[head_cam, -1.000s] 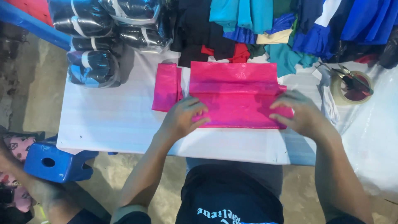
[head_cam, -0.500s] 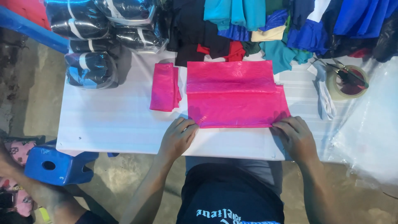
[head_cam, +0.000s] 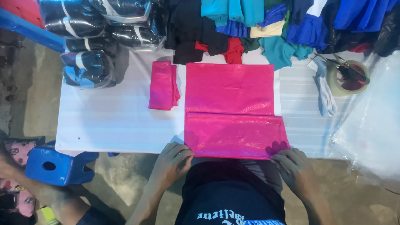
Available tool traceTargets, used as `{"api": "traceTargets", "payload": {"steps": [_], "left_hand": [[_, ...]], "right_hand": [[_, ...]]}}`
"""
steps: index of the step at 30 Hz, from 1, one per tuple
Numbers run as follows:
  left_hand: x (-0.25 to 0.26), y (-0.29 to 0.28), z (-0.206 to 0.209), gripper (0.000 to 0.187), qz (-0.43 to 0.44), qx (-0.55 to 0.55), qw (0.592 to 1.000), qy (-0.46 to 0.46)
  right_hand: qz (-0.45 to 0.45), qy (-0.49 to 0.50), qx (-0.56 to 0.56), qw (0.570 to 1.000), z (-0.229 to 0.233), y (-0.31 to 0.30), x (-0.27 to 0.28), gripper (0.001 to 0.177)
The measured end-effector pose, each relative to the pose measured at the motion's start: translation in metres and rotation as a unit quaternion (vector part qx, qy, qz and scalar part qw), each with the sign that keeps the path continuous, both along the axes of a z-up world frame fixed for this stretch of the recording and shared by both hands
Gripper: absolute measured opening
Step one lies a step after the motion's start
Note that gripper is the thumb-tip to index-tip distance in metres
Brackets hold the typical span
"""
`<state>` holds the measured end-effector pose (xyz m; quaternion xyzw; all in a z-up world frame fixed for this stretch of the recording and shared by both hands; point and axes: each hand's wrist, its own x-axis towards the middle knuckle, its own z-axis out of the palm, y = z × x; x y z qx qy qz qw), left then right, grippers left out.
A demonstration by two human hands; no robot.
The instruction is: Folding a pink cloth into a small bundle and tying it with a white strip of material.
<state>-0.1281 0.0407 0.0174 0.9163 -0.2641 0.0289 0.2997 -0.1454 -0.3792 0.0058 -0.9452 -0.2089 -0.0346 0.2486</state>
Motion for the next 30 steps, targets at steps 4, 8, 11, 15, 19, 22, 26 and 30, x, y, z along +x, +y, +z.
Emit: {"api": "traceTargets", "payload": {"steps": [4, 8, 11, 15, 19, 22, 26, 30], "left_hand": [[0.005, -0.001, -0.001, 0.027, -0.004, 0.015, 1.000, -0.026], [0.008, -0.001, -0.007, 0.032, -0.009, 0.039, 0.999, 0.000], [0.013, -0.003, -0.004, 0.023, -0.015, 0.018, 0.999, 0.032], [0.013, -0.005, 0.007, 0.021, 0.001, -0.018, 0.996, 0.083], [0.019, -0.008, 0.017, 0.019, 0.022, -0.024, 0.992, 0.123], [0.035, -0.011, 0.027, 0.011, 0.032, -0.041, 0.993, 0.105], [0.071, -0.013, 0.028, 0.005, -0.002, -0.088, 0.996, 0.005], [0.124, -0.021, 0.040, 0.013, -0.010, -0.083, 0.996, -0.015]], "right_hand": [[0.001, -0.010, -0.019, 1.000, 0.014, 0.004, 0.008, 0.015], [0.000, 0.032, -0.017, 0.999, 0.007, 0.006, 0.020, 0.032], [0.002, 0.076, -0.016, 0.997, 0.007, 0.011, 0.027, 0.028], [0.002, 0.135, 0.007, 0.991, 0.010, 0.013, 0.032, 0.020], [0.007, 0.141, 0.017, 0.990, 0.021, 0.014, 0.040, 0.017], [0.009, 0.134, 0.001, 0.991, 0.032, 0.016, 0.057, 0.020], [0.002, 0.075, 0.004, 0.997, 0.056, 0.023, 0.090, 0.013], [0.010, 0.034, 0.010, 0.999, 0.050, 0.020, 0.138, 0.012]]}}
